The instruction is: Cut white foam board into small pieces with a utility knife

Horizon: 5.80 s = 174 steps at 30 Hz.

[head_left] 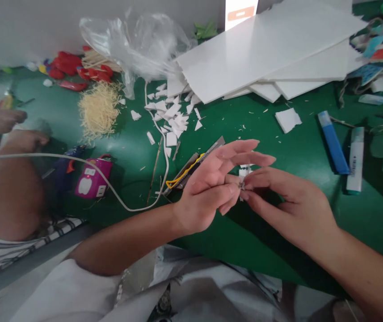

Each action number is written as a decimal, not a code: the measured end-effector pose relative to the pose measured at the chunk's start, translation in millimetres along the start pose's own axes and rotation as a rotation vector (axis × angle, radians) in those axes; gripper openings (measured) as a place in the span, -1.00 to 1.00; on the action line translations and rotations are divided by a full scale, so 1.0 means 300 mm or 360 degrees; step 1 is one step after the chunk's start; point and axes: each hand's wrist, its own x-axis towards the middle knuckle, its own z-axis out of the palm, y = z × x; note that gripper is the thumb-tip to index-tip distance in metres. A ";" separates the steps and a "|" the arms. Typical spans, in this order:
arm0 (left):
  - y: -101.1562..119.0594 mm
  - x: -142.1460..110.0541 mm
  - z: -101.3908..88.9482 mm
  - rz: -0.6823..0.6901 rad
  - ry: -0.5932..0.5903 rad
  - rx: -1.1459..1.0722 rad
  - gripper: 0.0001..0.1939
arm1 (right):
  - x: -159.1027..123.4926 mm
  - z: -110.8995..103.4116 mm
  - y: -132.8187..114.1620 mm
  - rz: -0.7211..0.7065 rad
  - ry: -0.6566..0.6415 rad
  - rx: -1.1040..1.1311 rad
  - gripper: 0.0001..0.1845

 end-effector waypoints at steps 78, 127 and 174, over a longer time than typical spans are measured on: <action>0.040 0.023 0.016 -0.0301 0.0339 0.0524 -0.87 | 0.008 -0.053 0.004 -0.0531 0.0149 -0.0502 -0.64; 0.034 0.039 0.003 -0.0256 0.0234 0.0568 -0.86 | -0.007 -0.046 -0.031 -0.0335 0.0164 -0.0516 -0.65; 0.010 0.016 0.026 -0.0426 0.0181 0.0429 -0.85 | -0.030 -0.018 -0.027 0.0063 0.0275 0.0007 -0.70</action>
